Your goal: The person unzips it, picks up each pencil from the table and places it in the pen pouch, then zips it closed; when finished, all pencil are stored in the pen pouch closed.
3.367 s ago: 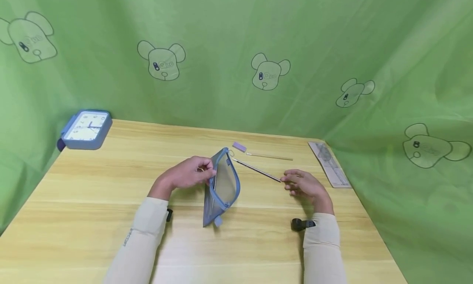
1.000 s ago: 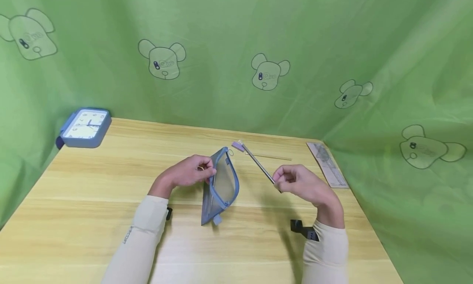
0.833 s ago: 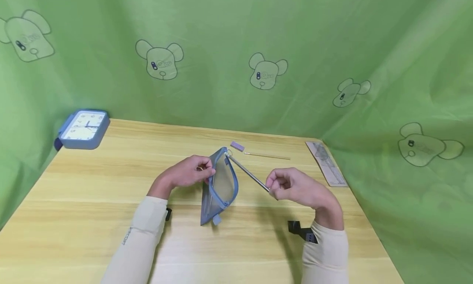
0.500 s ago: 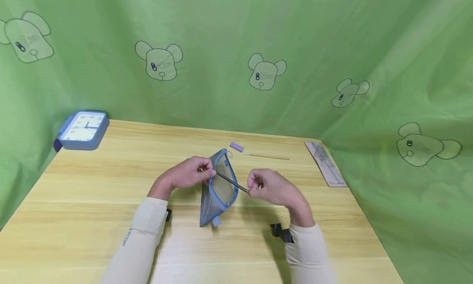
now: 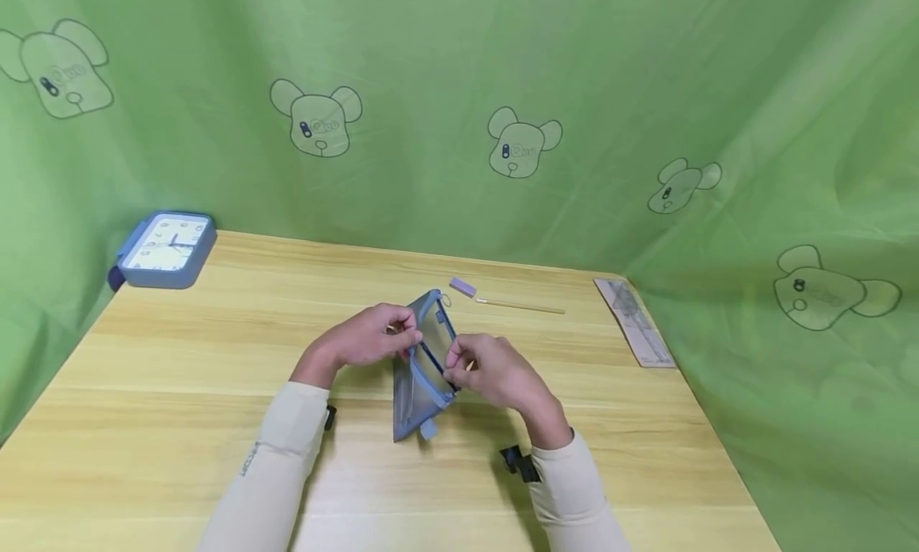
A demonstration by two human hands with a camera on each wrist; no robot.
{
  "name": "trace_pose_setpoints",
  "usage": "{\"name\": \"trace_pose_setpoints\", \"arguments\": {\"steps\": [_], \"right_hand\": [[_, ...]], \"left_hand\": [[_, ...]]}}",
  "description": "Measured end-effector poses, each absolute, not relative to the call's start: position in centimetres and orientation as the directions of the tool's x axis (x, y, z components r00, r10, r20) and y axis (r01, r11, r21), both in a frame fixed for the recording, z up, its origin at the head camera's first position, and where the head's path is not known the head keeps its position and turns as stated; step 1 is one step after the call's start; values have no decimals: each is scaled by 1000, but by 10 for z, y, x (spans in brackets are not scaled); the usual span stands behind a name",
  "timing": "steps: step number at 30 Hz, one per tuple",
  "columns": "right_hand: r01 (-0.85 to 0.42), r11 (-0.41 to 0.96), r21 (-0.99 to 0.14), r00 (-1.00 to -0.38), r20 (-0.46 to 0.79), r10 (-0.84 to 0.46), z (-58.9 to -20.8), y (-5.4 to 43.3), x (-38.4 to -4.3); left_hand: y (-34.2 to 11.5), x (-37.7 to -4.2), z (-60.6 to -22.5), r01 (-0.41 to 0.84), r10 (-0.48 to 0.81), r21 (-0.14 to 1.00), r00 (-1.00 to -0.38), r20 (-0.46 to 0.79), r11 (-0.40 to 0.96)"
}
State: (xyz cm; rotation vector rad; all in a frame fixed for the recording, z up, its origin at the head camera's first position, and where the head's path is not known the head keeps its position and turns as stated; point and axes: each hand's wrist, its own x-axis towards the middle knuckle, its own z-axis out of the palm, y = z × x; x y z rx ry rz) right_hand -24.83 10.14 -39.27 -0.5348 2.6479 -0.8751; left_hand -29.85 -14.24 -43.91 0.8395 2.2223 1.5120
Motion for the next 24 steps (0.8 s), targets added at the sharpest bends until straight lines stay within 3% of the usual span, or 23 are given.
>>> {"name": "trace_pose_setpoints", "arguments": {"steps": [7, 12, 16, 24], "right_hand": [[-252, 630, -735, -813, -192, -549, -394, 106, -252], [-261, 590, -764, -819, -148, -554, -396, 119, -259], [-210, 601, -772, -873, -128, -470, -397, 146, -271], [24, 643, -766, -966, -183, -181, -415, 225, -301]], "left_hand": [[-141, -299, -440, 299, 610, 909, -789, 65, 289], [-143, -299, -439, 311, 618, 906, -783, 73, 286], [-145, -299, -438, 313, 622, 906, -780, 72, 287], [-145, -298, -437, 313, 629, 907, -774, 71, 282]]}}
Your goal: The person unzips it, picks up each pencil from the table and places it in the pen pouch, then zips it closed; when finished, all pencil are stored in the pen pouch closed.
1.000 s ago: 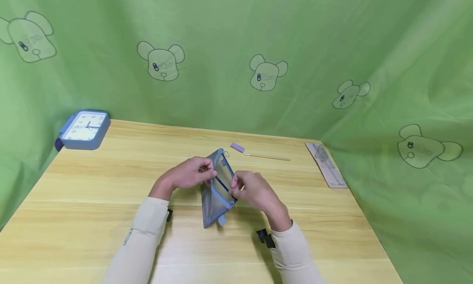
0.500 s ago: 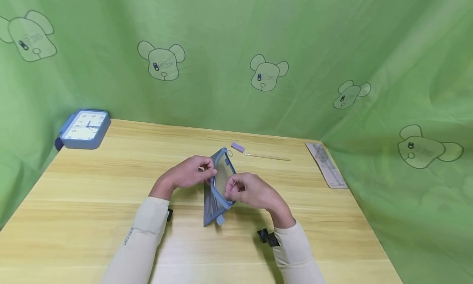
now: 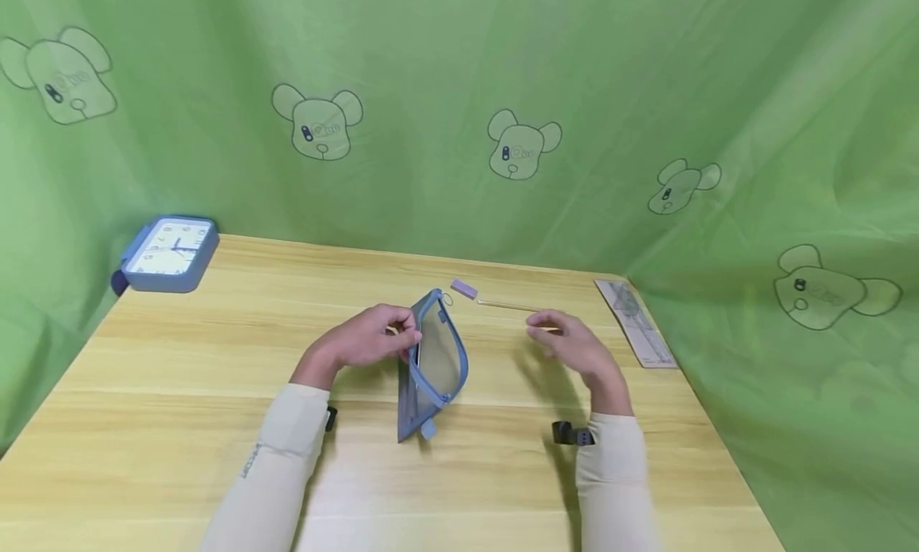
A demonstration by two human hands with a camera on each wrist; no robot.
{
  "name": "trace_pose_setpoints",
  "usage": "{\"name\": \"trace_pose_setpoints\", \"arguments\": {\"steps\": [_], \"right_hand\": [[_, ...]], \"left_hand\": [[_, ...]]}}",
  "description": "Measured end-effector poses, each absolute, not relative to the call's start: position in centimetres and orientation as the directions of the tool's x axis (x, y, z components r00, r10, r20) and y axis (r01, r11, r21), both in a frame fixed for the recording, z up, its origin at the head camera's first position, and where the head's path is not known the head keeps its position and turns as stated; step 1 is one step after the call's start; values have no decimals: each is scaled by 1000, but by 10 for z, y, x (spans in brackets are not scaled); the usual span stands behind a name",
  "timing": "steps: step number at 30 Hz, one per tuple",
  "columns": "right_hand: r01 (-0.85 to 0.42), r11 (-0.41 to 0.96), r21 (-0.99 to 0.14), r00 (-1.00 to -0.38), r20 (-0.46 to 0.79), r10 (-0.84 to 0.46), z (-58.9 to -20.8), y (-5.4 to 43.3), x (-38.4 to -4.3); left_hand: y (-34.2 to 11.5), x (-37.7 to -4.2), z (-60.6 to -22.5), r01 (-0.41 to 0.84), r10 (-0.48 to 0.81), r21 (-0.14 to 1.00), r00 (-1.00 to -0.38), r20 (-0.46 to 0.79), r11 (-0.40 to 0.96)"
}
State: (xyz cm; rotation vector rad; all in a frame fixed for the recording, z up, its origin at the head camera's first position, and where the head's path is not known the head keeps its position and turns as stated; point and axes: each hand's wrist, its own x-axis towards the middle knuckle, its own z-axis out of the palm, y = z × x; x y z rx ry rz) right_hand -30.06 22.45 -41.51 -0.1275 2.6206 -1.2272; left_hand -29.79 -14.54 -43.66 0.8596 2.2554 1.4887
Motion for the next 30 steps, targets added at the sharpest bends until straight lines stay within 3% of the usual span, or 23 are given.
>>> {"name": "trace_pose_setpoints", "arguments": {"steps": [6, 13, 21, 30], "right_hand": [[186, 673, -715, -956, -291, -44, -437, 282, -316], [307, 621, -721, -921, -390, 2, -451, 322, -331], [287, 493, -821, -928, -366, -70, -462, 323, -371], [88, 709, -700, -963, -243, -120, -482, 306, -389]], "left_hand": [[-144, -299, -437, 303, 633, 915, -771, 71, 266], [-142, -301, -439, 304, 646, 912, -761, 57, 277], [-146, -300, -437, 284, 634, 917, -772, 46, 279], [-151, -300, -438, 265, 622, 922, -782, 34, 283]]}}
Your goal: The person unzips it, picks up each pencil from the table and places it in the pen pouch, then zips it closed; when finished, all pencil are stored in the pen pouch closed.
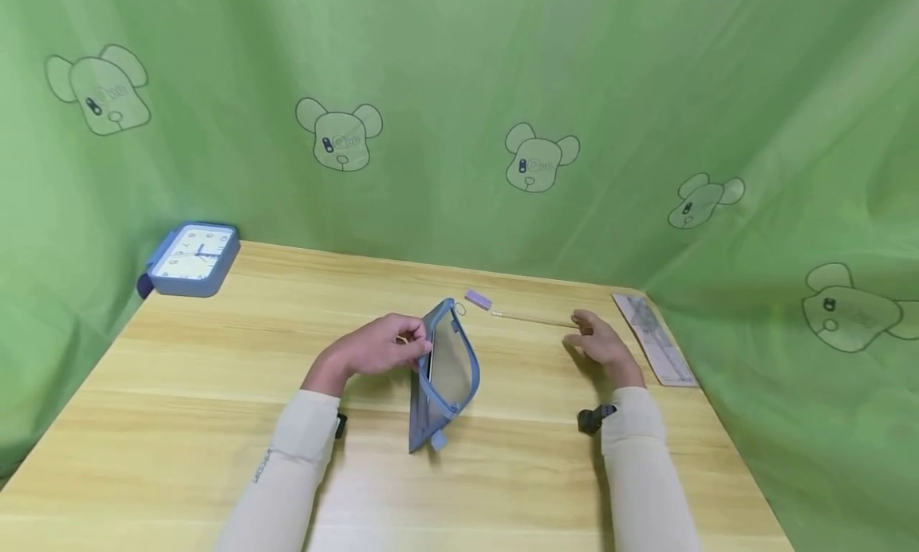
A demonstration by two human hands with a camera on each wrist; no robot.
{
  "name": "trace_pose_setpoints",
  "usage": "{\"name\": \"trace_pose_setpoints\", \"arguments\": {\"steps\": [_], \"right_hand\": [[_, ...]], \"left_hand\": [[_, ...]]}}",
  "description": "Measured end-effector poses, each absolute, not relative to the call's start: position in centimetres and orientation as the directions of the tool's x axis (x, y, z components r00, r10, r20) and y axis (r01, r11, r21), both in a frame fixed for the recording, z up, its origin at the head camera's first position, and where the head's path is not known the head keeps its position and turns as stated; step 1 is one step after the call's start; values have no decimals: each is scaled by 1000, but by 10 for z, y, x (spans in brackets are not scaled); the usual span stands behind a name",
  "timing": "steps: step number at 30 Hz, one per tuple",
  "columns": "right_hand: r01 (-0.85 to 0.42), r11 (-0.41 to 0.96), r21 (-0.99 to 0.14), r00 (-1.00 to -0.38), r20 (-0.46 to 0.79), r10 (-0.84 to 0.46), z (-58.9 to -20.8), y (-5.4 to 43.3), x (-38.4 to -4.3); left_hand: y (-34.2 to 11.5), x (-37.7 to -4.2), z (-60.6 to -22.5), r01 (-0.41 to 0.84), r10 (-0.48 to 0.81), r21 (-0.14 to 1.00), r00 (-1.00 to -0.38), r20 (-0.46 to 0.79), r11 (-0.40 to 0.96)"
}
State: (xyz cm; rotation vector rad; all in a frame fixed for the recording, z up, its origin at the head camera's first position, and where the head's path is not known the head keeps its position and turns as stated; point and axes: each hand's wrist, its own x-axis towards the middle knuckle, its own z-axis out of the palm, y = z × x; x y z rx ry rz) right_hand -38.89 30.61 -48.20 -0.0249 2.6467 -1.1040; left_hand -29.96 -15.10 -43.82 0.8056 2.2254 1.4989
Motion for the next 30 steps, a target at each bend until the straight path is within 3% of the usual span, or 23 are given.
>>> {"name": "trace_pose_setpoints", "arguments": {"steps": [5, 14, 23, 30], "right_hand": [[59, 716, -696, -967, -217, -131, -482, 292, -374], [135, 733, -667, -942, -315, -113, -470, 284, -345], [19, 784, -620, -929, -302, -216, -461, 289, -338], [13, 831, -556, -944, -281, -173, -464, 300, -331]], "left_hand": [[-151, -299, -436, 252, 619, 922, -785, 17, 294], [-149, -296, -435, 239, 611, 923, -792, 5, 301], [-149, -296, -438, 214, 601, 936, -799, 3, 280], [-145, -296, -438, 220, 616, 934, -788, 0, 282]]}}
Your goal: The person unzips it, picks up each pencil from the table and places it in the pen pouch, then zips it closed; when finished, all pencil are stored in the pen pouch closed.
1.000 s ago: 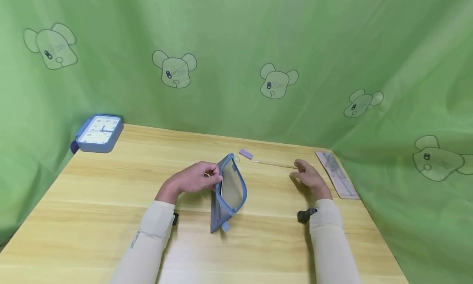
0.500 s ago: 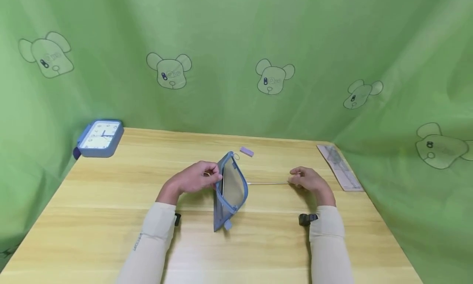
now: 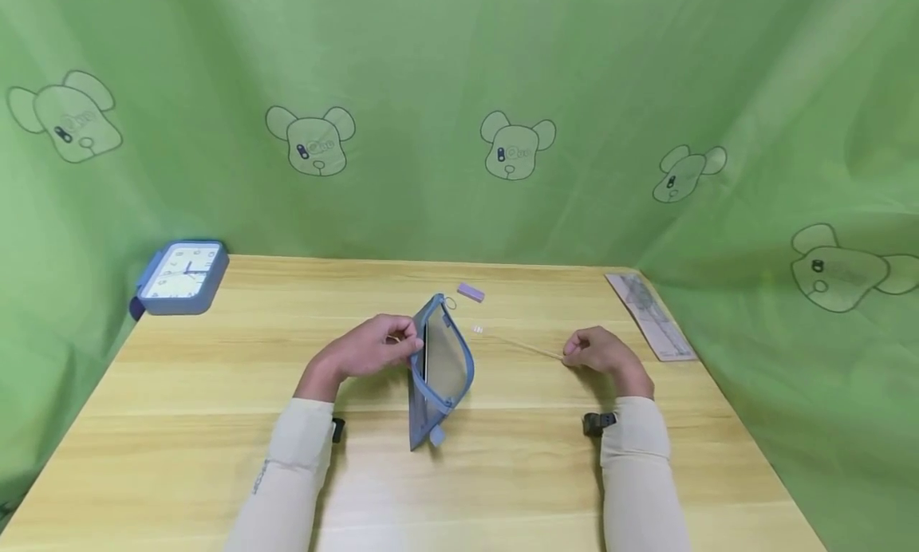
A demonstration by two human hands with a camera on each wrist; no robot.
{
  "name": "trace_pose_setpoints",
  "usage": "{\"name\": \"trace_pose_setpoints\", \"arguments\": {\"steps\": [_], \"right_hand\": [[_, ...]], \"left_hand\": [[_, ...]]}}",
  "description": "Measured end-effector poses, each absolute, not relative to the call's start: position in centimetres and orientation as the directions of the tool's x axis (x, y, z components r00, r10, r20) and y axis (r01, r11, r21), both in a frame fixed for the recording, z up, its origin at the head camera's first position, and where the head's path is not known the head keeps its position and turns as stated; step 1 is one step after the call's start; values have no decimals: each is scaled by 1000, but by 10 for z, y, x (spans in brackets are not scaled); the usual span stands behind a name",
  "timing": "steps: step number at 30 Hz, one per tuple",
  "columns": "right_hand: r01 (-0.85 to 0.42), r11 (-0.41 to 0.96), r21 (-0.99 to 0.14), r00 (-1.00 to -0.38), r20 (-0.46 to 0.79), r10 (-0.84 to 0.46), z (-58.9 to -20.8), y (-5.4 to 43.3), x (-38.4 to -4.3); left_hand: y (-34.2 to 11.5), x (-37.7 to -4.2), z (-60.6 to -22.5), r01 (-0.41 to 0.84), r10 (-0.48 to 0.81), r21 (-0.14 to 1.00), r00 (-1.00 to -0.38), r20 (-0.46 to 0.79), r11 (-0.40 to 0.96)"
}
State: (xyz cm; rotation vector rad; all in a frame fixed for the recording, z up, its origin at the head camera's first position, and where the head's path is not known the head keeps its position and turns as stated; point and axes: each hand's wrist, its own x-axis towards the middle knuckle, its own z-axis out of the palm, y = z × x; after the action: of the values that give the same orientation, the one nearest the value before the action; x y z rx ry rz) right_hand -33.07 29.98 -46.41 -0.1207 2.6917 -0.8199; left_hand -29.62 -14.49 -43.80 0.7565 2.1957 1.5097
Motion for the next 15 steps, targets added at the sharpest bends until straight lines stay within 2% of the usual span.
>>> {"name": "trace_pose_setpoints", "arguments": {"steps": [4, 8, 15], "right_hand": [[38, 802, -596, -939, -296, -175, -465, 310, -330], [63, 773, -632, -956, -259, -134, -467, 315, -332], [51, 835, -548, -973, -214, -81, -470, 290, -337]], "left_hand": [[-145, -296, -437, 217, 612, 933, -791, -4, 287], [-144, -296, -436, 212, 610, 935, -792, -6, 285], [-144, -296, -438, 218, 614, 934, -789, -3, 284]]}}
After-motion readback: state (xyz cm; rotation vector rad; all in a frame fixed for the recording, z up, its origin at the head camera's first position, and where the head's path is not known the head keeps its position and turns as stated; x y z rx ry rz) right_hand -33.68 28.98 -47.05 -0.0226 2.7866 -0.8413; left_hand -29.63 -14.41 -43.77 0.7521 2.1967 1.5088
